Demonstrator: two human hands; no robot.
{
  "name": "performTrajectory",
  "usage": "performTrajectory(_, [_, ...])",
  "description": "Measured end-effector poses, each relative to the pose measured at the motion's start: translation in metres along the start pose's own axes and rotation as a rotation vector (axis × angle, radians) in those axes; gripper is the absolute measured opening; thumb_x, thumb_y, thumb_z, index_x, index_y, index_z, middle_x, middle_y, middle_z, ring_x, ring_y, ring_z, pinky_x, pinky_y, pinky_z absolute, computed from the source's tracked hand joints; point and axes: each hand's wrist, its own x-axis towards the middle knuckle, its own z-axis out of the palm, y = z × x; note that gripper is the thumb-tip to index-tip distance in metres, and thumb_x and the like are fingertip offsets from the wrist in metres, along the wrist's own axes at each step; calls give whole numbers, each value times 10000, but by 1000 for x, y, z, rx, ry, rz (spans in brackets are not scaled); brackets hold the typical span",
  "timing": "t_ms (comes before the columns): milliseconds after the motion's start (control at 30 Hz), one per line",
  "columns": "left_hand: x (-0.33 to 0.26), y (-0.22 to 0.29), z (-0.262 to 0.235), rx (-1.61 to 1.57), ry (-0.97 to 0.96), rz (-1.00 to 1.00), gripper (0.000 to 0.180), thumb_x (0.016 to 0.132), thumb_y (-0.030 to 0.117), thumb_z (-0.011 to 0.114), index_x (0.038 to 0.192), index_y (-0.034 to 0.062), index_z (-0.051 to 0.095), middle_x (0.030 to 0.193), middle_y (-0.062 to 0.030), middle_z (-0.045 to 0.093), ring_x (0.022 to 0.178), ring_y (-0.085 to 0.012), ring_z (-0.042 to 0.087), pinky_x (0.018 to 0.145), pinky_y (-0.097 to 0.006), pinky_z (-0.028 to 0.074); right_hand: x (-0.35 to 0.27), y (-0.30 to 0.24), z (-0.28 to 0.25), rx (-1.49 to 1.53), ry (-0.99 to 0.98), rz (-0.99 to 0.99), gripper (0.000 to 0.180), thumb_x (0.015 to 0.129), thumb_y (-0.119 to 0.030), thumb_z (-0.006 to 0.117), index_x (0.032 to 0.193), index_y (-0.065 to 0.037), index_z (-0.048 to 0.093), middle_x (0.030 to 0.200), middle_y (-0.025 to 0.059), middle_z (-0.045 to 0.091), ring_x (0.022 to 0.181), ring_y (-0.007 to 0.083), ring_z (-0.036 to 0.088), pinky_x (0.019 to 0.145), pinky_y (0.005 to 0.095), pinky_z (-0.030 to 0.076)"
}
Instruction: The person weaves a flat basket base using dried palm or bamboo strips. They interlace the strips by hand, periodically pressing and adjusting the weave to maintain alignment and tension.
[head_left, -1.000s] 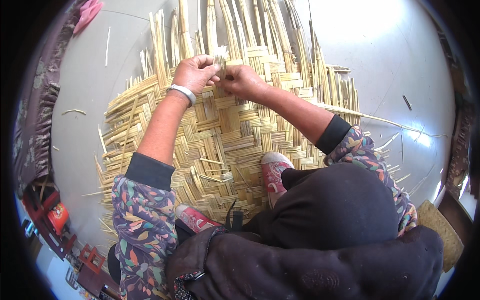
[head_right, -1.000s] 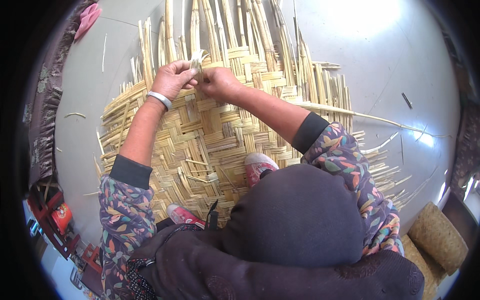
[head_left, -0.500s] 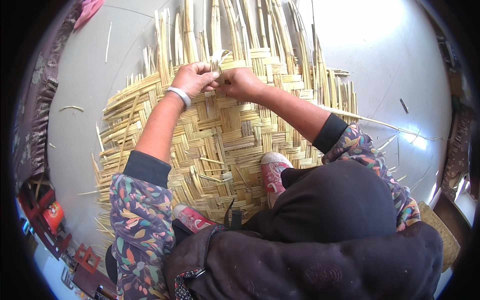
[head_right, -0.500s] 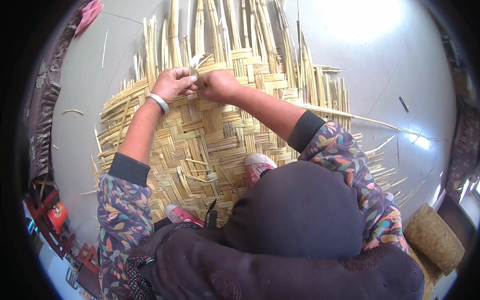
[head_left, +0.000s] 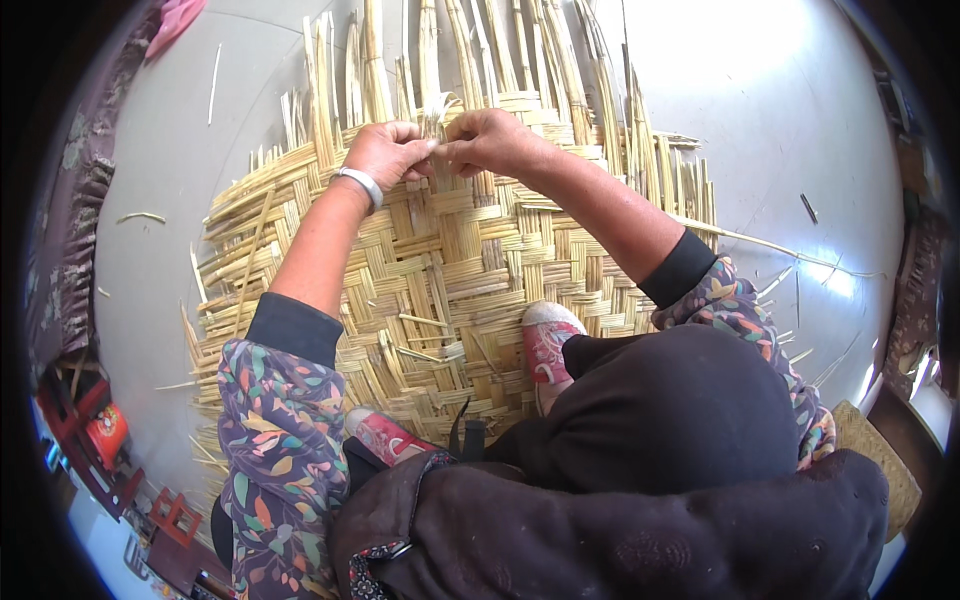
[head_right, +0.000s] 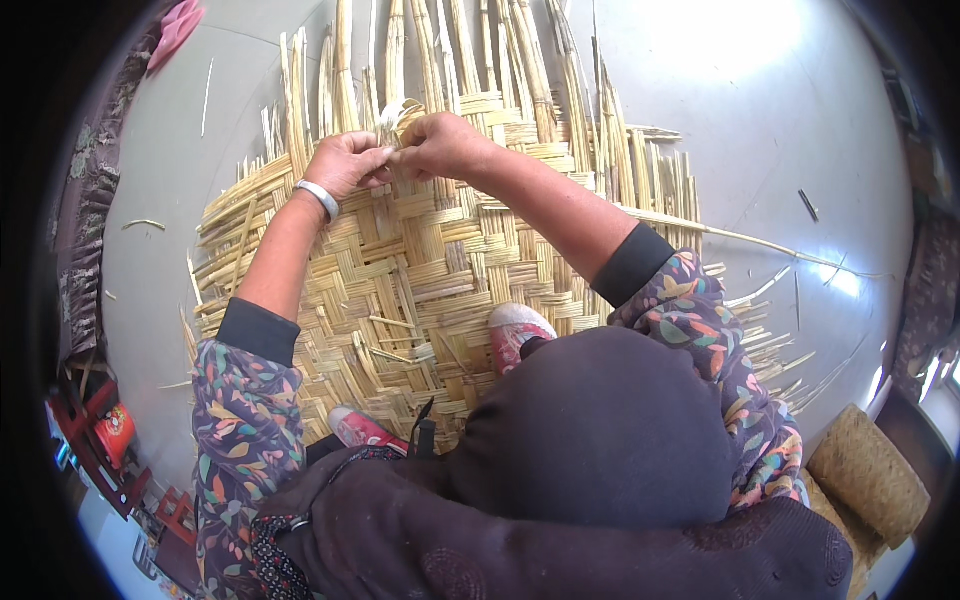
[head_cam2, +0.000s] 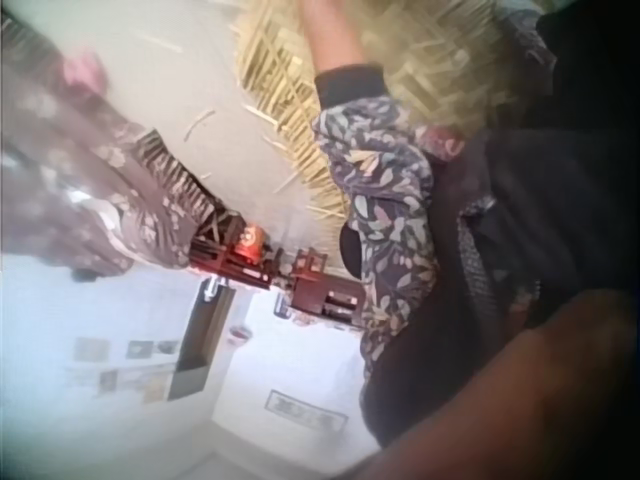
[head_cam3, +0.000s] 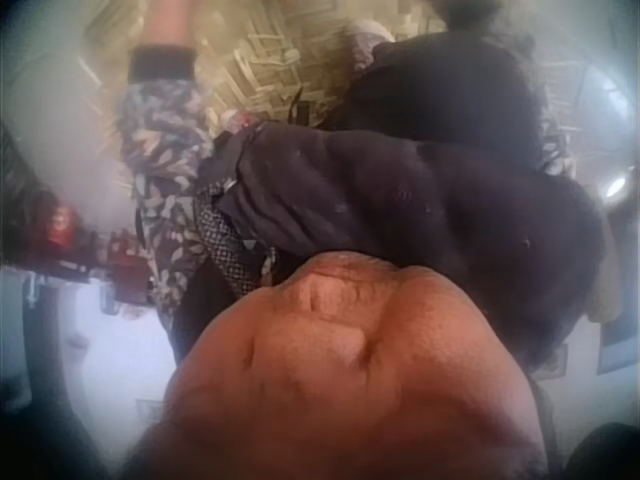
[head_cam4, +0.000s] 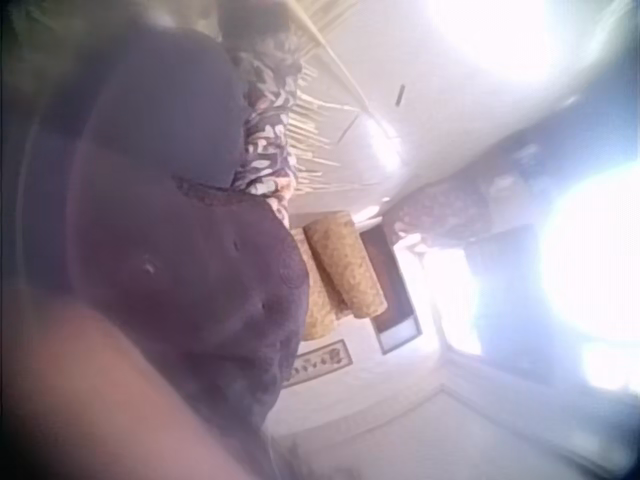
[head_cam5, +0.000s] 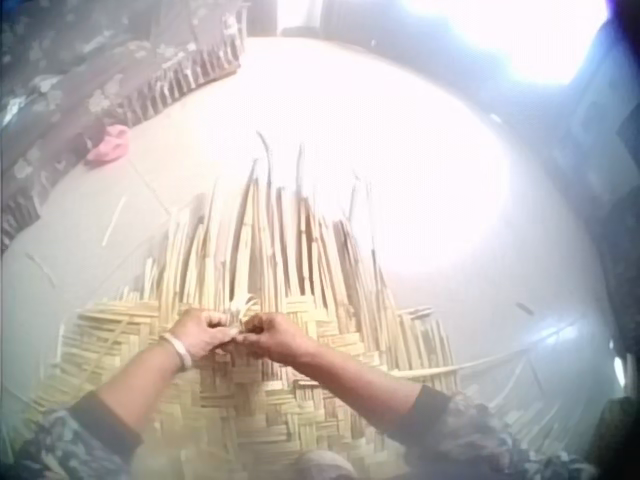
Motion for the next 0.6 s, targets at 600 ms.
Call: performTrajectory(600, [-14,-26,19,478,41,44,154,765,131,655,873,23,676,770,-42,661,690,-104,582,690,-269,479,-2,4,19,-356,124,-65,207,806,-210,657,731,-23,611,631,51,627,587,112,601,558,263,483])
